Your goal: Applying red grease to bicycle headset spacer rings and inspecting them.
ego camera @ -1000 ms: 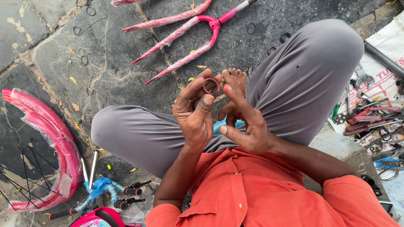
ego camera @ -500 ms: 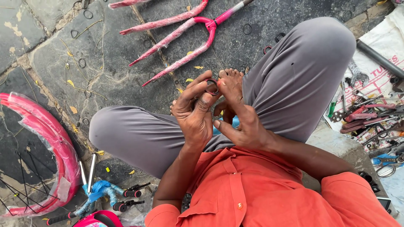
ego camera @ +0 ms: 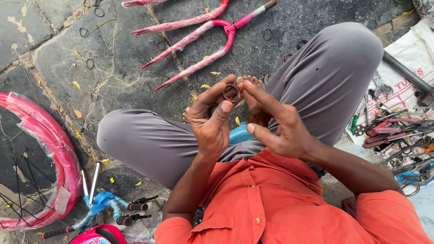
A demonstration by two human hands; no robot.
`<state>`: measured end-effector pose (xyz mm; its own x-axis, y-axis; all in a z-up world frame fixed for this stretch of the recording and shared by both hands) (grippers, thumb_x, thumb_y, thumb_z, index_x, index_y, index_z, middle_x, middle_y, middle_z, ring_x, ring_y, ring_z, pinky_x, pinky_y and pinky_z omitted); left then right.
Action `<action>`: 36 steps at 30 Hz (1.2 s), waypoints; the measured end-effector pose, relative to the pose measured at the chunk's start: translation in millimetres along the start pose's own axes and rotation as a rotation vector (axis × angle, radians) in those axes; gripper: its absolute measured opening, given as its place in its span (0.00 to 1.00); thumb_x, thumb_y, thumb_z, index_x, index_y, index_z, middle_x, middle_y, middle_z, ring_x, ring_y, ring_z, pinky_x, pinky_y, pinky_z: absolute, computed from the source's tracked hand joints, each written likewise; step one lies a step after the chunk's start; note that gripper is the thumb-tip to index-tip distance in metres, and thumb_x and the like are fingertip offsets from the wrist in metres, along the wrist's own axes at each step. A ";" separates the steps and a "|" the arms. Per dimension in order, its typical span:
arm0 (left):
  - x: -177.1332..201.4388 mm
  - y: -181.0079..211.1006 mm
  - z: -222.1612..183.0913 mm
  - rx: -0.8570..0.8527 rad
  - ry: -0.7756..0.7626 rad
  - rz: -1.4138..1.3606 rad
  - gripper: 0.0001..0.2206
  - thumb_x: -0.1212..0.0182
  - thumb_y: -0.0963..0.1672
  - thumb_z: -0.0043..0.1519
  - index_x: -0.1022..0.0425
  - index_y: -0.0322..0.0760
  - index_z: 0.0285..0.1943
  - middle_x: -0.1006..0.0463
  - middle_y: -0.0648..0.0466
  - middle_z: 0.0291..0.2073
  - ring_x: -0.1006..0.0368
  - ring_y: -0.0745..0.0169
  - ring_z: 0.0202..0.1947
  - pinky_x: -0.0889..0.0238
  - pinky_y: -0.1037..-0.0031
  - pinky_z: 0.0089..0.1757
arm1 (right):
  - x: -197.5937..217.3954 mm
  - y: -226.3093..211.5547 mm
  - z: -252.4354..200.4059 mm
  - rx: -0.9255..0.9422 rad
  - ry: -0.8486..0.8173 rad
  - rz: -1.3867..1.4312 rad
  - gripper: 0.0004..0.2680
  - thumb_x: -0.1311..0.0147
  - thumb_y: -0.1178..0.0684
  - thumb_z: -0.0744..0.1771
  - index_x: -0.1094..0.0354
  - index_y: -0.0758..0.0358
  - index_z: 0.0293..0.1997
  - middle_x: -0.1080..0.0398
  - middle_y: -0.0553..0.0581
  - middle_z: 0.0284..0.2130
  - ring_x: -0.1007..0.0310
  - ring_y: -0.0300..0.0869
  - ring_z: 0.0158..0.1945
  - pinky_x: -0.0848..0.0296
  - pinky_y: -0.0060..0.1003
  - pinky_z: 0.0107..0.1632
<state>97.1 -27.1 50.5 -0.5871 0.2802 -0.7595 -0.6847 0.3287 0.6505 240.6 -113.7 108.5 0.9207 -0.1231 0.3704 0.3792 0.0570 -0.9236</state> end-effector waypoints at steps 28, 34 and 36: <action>-3.7 11.3 4.7 0.295 -0.107 -0.024 0.29 0.34 0.40 0.66 0.40 0.23 0.76 0.20 0.36 0.50 0.20 0.52 0.46 0.22 0.61 0.51 | 11.0 -19.2 29.2 0.211 0.021 -0.233 0.34 0.34 0.56 0.65 0.58 0.57 0.77 0.23 0.52 0.44 0.19 0.40 0.40 0.31 0.52 0.67; 24.8 19.9 11.6 0.333 -0.026 -0.081 0.26 0.42 0.49 0.72 0.37 0.21 0.71 0.20 0.33 0.51 0.19 0.47 0.46 0.22 0.63 0.49 | 43.6 -28.1 23.7 0.167 0.064 -0.137 0.31 0.33 0.54 0.67 0.54 0.59 0.76 0.23 0.52 0.46 0.21 0.38 0.38 0.24 0.44 0.53; 44.4 18.3 21.0 0.359 0.005 -0.134 0.26 0.45 0.50 0.76 0.35 0.20 0.70 0.20 0.32 0.50 0.20 0.46 0.45 0.23 0.65 0.47 | 82.8 -25.0 17.9 0.207 0.186 -0.116 0.28 0.33 0.55 0.67 0.51 0.62 0.72 0.24 0.57 0.49 0.23 0.37 0.34 0.23 0.43 0.51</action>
<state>67.5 10.3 28.8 -0.5054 0.2093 -0.8372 -0.5609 0.6576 0.5030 309.0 -107.6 164.1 0.8449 -0.3185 0.4297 0.5088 0.2308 -0.8294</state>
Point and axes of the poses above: each hand's wrist, its own z-axis towards the middle knuckle, its own x-axis out of the back of the hand, y = z × x, the point moved 4 cm from there along z, towards the middle knuckle
